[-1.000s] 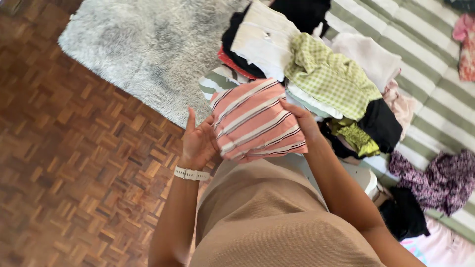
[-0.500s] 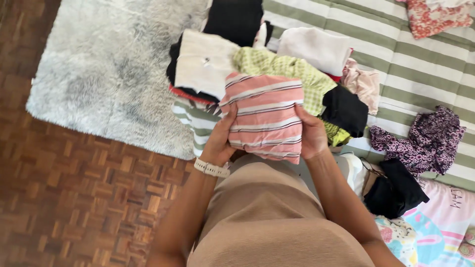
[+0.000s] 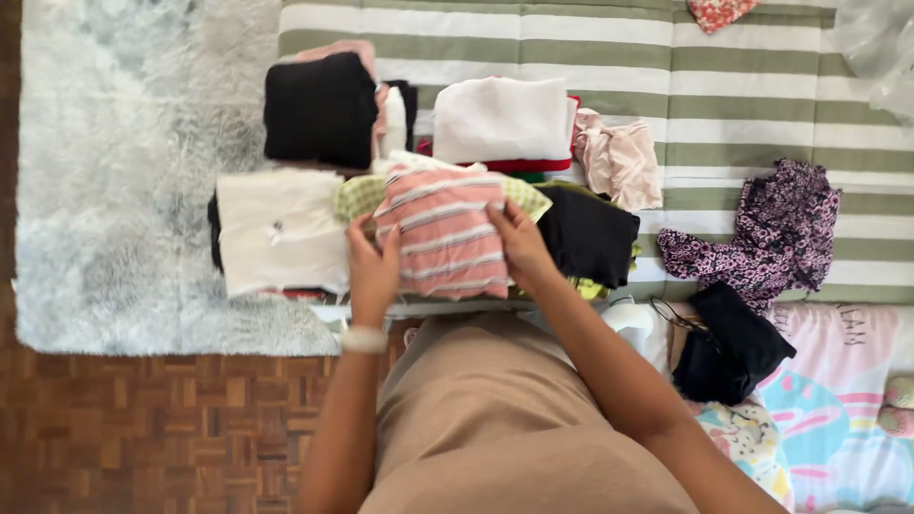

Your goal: The person folds multiple clothing items, including a lime green top, a green fabric piece, a pink tank top, a red garment, a white onesie, and pink striped shorts, then stacks them on a bed.

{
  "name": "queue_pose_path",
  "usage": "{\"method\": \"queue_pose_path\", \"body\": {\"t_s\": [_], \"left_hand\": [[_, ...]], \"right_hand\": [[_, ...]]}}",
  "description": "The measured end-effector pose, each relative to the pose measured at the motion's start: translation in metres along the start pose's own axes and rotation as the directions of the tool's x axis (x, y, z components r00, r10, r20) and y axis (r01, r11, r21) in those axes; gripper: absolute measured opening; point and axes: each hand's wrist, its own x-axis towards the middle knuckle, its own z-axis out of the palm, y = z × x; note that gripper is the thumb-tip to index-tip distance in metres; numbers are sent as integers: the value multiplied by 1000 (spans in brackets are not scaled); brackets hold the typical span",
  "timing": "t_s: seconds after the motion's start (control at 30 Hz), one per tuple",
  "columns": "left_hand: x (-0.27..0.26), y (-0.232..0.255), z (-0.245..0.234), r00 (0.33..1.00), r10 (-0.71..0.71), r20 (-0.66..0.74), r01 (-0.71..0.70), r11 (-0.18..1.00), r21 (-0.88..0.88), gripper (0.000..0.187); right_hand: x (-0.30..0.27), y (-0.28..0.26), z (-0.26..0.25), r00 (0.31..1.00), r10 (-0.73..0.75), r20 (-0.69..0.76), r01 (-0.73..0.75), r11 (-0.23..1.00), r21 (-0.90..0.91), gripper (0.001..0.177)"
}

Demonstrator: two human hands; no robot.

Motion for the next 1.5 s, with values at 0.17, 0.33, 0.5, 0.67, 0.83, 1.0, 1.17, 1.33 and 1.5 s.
{"method": "queue_pose_path", "body": {"t_s": [0.17,0.33,0.5,0.67,0.83,1.0,1.17,1.33,1.5], "left_hand": [[-37,94,16,788,588,182,-597,656,462,58],[-23,82,70,752,544,373,-656,558,508,68],[-14,17,95,645,656,392,-744,423,517,68],[-2,-15,126,659,637,400,-725,397,562,64],[0,-8,122,698,585,414,-703,446,555,64],[-11,27,101,734,481,479,-679,505,532,67],[-17,61,87,763,452,463,-647,512,566,68],[-23,74,80,783,445,434,-622,553,554,65],[-29,84,70,798,454,396,-602,587,541,62]], "right_hand": [[-6,7,3,996,-87,25,90,979,-182,40],[-29,-54,-22,994,-56,90,85,930,-357,45],[-21,-119,-127,901,-359,-242,251,889,-383,24],[1,-123,-255,698,-519,-494,206,806,-555,24],[0,-105,-376,219,-772,-597,-431,472,-769,30],[-22,-109,-439,84,-278,-957,-320,902,-290,33],[-34,-123,-452,74,-367,-927,12,930,-367,12],[-53,-120,-424,645,-332,-688,-462,548,-697,22],[-67,-120,-388,655,600,-460,-706,267,-656,17]]}}
